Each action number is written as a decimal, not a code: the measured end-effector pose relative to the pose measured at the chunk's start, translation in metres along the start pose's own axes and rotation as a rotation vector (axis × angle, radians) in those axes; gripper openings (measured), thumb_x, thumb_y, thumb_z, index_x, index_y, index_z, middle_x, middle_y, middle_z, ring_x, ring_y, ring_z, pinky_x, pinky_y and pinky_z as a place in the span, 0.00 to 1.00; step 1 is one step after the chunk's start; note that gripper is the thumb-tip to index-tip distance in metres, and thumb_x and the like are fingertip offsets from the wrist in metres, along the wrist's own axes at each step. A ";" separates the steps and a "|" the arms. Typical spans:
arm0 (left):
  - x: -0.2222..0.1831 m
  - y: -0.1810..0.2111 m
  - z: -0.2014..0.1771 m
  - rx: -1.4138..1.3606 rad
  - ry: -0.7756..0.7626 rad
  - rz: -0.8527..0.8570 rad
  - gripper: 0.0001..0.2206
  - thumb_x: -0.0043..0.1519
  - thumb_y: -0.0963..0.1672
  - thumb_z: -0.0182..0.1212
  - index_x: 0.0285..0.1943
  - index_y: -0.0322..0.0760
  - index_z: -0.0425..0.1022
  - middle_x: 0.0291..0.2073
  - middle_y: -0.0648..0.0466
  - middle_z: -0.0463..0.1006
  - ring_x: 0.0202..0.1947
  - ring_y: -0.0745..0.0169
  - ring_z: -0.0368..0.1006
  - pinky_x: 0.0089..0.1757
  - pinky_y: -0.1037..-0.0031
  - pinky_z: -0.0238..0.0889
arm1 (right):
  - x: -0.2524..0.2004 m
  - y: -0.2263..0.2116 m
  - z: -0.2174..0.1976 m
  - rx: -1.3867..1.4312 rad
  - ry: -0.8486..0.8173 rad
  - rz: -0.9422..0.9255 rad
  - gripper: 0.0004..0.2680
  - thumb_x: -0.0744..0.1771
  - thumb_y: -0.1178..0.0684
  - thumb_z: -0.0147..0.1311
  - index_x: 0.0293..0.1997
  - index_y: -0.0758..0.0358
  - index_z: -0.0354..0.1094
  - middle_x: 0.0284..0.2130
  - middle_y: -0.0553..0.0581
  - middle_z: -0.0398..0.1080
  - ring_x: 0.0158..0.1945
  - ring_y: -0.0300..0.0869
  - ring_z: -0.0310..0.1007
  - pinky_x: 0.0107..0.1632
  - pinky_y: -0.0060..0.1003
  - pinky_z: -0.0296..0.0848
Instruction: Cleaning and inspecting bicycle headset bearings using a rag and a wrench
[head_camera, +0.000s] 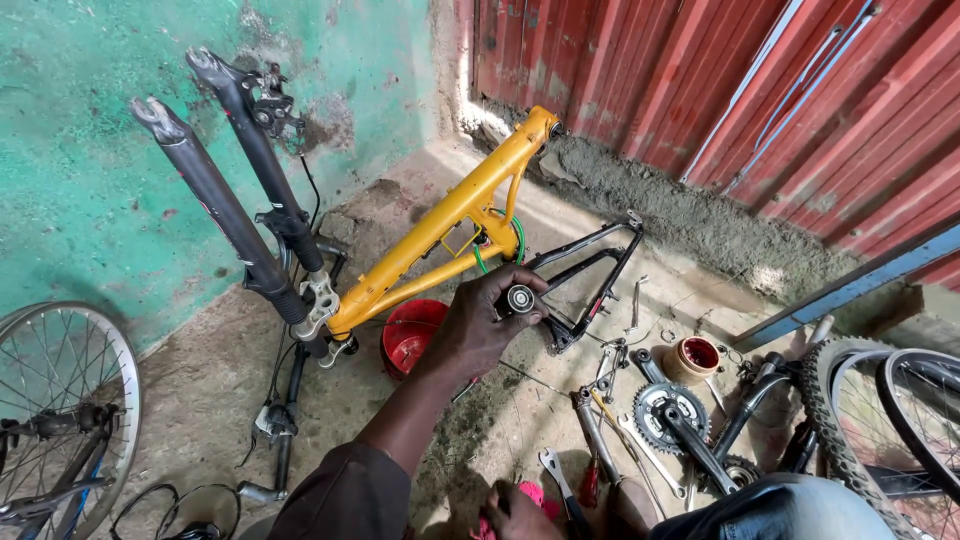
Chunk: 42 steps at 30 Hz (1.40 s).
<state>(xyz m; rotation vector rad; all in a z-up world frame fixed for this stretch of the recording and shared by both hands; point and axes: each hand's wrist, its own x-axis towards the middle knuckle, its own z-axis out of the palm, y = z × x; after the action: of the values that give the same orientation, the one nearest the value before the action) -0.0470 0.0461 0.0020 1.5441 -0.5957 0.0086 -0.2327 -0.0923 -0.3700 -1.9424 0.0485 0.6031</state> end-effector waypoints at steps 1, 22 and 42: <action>-0.001 0.003 -0.001 0.008 -0.016 0.012 0.15 0.57 0.33 0.67 0.51 0.36 0.79 0.32 0.50 0.84 0.39 0.67 0.78 0.46 0.71 0.74 | 0.004 -0.046 -0.029 -0.003 0.012 -0.014 0.15 0.69 0.36 0.53 0.50 0.56 0.74 0.41 0.63 0.77 0.50 0.53 0.79 0.57 0.44 0.74; -0.002 0.049 0.013 0.149 0.002 -0.007 0.16 0.59 0.37 0.61 0.57 0.36 0.78 0.36 0.44 0.82 0.41 0.64 0.76 0.40 0.67 0.75 | -0.054 -0.341 -0.265 0.430 0.088 -0.564 0.12 0.65 0.59 0.61 0.53 0.70 0.71 0.43 0.62 0.77 0.50 0.46 0.76 0.58 0.45 0.70; 0.035 -0.015 0.009 0.031 0.360 -0.153 0.04 0.61 0.38 0.61 0.41 0.31 0.80 0.20 0.46 0.79 0.14 0.66 0.70 0.24 0.77 0.67 | -0.020 -0.331 -0.308 0.620 0.266 -0.498 0.10 0.70 0.54 0.54 0.32 0.69 0.73 0.19 0.58 0.71 0.24 0.41 0.72 0.33 0.33 0.70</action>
<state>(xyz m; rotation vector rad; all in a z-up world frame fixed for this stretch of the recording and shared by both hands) -0.0147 0.0248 0.0003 1.5666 -0.1926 0.1763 -0.0317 -0.2155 0.0167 -1.3408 -0.0736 -0.0169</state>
